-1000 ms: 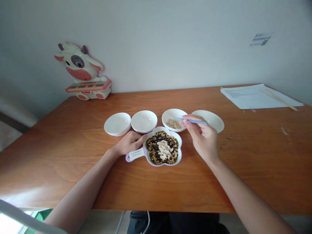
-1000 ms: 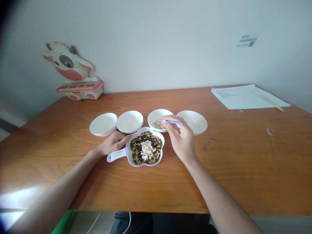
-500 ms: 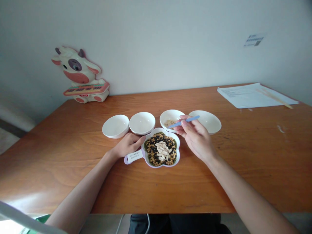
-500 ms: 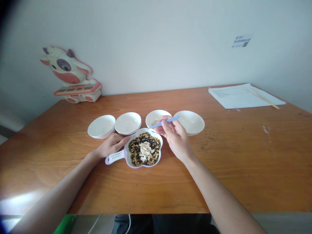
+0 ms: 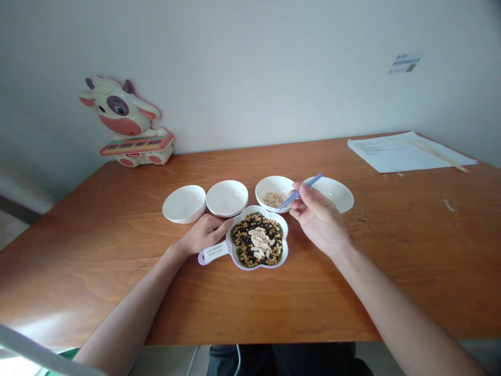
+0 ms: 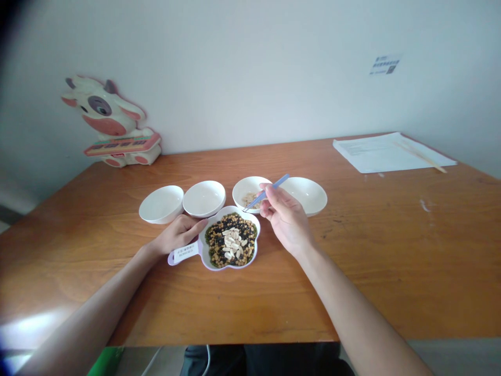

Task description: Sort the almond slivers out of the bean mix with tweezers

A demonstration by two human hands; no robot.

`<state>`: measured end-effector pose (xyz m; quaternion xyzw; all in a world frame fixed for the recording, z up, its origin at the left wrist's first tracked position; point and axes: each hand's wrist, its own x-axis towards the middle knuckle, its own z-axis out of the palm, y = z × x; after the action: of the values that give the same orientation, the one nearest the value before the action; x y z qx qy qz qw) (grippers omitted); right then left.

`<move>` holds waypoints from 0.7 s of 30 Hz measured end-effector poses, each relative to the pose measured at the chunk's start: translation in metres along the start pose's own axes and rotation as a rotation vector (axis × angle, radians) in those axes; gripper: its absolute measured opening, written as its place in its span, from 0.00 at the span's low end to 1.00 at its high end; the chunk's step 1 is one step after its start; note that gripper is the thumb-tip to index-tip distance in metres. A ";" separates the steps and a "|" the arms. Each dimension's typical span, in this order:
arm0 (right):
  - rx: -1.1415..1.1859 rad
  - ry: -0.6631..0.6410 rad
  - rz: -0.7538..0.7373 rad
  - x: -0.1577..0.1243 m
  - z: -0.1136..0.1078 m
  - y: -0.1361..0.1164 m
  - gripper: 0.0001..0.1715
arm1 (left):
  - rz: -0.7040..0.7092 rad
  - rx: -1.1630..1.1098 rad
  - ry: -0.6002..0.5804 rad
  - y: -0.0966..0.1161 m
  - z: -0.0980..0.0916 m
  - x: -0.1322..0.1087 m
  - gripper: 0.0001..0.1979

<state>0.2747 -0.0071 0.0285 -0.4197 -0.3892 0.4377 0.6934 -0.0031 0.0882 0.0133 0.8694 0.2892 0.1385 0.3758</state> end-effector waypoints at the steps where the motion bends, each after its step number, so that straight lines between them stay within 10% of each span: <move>1: -0.029 -0.026 -0.001 -0.002 0.001 0.000 0.13 | -0.002 0.002 0.000 0.000 0.000 0.000 0.31; 21: -0.326 -0.363 0.064 -0.010 -0.006 -0.011 0.16 | 0.006 0.004 -0.004 -0.001 0.000 0.001 0.32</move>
<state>0.2802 -0.0205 0.0348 -0.4528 -0.5594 0.4589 0.5210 -0.0030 0.0892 0.0123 0.8713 0.2862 0.1373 0.3743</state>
